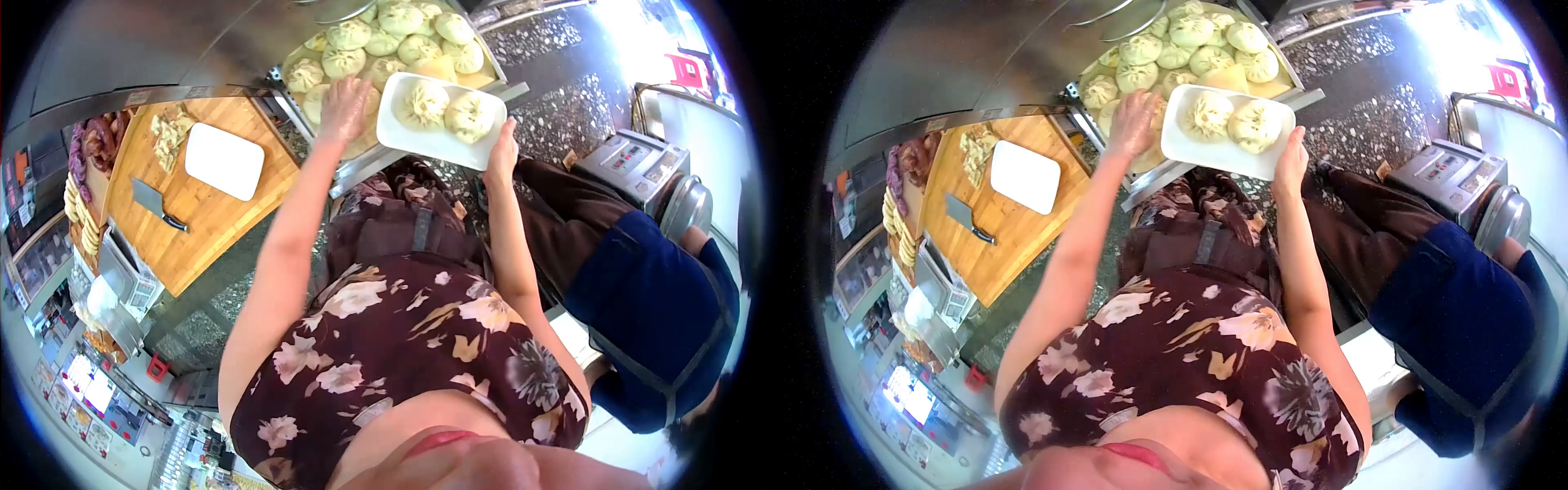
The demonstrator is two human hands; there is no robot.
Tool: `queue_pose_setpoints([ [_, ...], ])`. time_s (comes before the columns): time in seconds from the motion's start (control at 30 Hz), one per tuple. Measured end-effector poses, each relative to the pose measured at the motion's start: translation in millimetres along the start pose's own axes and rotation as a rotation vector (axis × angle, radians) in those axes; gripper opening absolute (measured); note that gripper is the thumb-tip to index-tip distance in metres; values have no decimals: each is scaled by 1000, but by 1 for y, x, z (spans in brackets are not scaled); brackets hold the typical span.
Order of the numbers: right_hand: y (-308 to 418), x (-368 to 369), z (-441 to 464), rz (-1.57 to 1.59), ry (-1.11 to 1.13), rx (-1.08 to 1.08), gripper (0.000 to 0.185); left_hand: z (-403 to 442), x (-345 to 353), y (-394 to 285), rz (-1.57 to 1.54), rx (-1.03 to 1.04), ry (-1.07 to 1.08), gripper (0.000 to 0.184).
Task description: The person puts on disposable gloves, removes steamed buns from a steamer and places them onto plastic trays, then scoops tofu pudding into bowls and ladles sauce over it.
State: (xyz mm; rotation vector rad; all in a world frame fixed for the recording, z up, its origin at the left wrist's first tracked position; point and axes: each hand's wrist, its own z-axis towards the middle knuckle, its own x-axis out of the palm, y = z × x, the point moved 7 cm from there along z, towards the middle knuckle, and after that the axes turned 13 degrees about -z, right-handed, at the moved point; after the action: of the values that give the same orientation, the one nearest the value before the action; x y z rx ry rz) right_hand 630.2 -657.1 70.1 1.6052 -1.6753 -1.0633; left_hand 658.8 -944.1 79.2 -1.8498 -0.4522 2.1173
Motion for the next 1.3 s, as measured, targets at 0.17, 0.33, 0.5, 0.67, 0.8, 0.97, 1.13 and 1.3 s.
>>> queue_pose_setpoints([
  [0.17,-2,-14,15,-6,-101,-52,56,35,44,22,46,-98,521,51],
  [0.33,7,-12,10,124,-130,-43,55,37,10,50,-649,-502,634,64],
  [0.5,-6,-7,12,180,-90,-50,53,17,-88,-67,-701,132,-180,76],
  [0.67,0,8,-7,220,-106,-27,52,2,-28,-121,-320,371,-45,68],
  [0.8,-11,7,2,295,-80,-25,50,-7,-26,-57,-556,91,-94,70],
  [0.97,1,5,-1,214,-167,-41,49,-33,1,49,20,-392,-220,61],
  [1.13,2,7,-1,196,-184,-55,50,-14,15,90,-219,-567,51,63],
  [1.3,7,17,-7,243,-145,-79,48,-24,-1,109,-1515,-963,-274,56],
])
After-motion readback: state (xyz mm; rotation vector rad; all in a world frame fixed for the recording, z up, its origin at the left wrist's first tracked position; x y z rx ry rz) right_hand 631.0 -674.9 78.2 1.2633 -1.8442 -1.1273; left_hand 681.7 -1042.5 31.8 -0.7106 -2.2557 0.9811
